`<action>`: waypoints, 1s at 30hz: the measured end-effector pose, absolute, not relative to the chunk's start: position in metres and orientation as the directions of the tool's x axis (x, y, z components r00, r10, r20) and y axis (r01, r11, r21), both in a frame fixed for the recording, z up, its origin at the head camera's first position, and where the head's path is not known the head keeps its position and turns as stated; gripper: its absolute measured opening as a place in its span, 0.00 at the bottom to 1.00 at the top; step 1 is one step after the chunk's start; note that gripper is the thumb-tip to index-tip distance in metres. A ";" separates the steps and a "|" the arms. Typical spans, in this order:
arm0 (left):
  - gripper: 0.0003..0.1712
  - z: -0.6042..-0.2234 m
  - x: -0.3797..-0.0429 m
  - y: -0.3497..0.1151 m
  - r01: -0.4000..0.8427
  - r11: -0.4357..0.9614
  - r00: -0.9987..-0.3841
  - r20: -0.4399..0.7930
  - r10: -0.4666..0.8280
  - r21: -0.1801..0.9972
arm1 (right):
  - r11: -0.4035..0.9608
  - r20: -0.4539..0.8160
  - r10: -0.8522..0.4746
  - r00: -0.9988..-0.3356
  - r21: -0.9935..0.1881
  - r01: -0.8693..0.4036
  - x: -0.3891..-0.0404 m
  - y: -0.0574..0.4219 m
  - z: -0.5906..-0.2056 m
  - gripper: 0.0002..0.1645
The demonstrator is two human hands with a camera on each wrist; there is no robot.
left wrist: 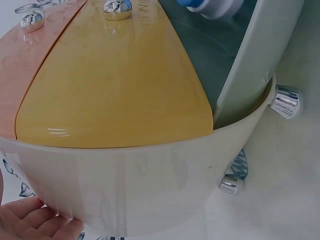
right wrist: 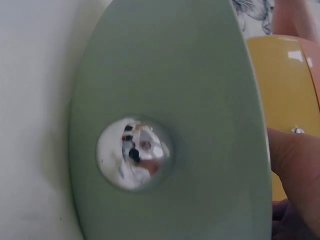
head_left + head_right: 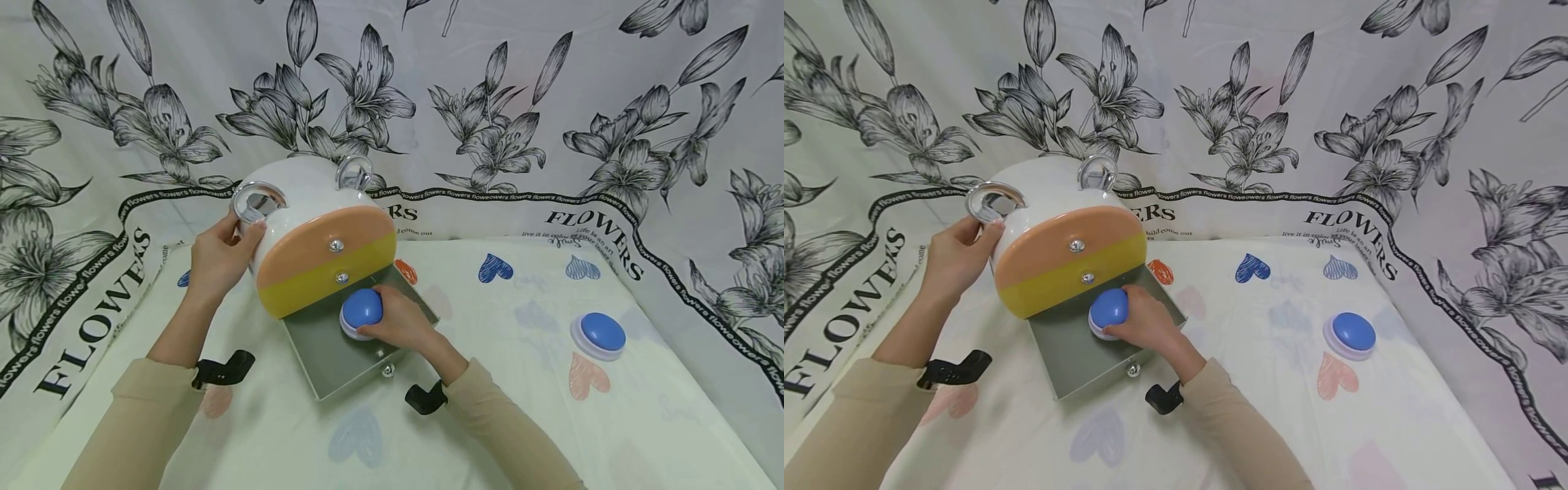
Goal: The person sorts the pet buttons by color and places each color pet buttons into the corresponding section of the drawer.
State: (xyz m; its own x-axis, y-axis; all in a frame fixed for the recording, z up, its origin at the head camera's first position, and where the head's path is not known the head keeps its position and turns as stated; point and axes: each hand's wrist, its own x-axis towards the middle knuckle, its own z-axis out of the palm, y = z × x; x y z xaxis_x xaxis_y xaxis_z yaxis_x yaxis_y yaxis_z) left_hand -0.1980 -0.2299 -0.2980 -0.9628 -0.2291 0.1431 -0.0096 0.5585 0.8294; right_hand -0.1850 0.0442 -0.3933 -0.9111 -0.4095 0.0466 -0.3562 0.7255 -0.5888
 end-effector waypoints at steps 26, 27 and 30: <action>0.43 -0.297 -0.196 -0.229 -0.007 0.552 -0.961 0.147 -0.235 0.834 | 0.753 -0.007 -0.431 -0.902 -0.554 -0.355 -0.201 0.016 -0.406 0.47; 0.43 -0.297 -0.196 -0.228 -0.008 0.550 -0.961 0.146 -0.235 0.835 | 0.753 -0.009 -0.432 -0.902 -0.555 -0.355 -0.201 0.016 -0.405 0.47; 0.42 -0.297 -0.196 -0.228 -0.007 0.547 -0.961 0.145 -0.234 0.837 | 0.752 -0.012 -0.432 -0.902 -0.556 -0.354 -0.201 0.015 -0.405 0.47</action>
State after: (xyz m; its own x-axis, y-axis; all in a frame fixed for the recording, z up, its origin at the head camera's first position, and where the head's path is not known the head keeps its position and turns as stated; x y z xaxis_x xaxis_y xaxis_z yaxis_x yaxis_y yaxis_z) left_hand -0.1961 -0.2283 -0.2972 -0.9615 -0.2337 0.1447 -0.0070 0.5471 0.8370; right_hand -0.2010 0.0145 -0.4046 -0.9016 -0.4325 -0.0116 -0.3537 0.7523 -0.5559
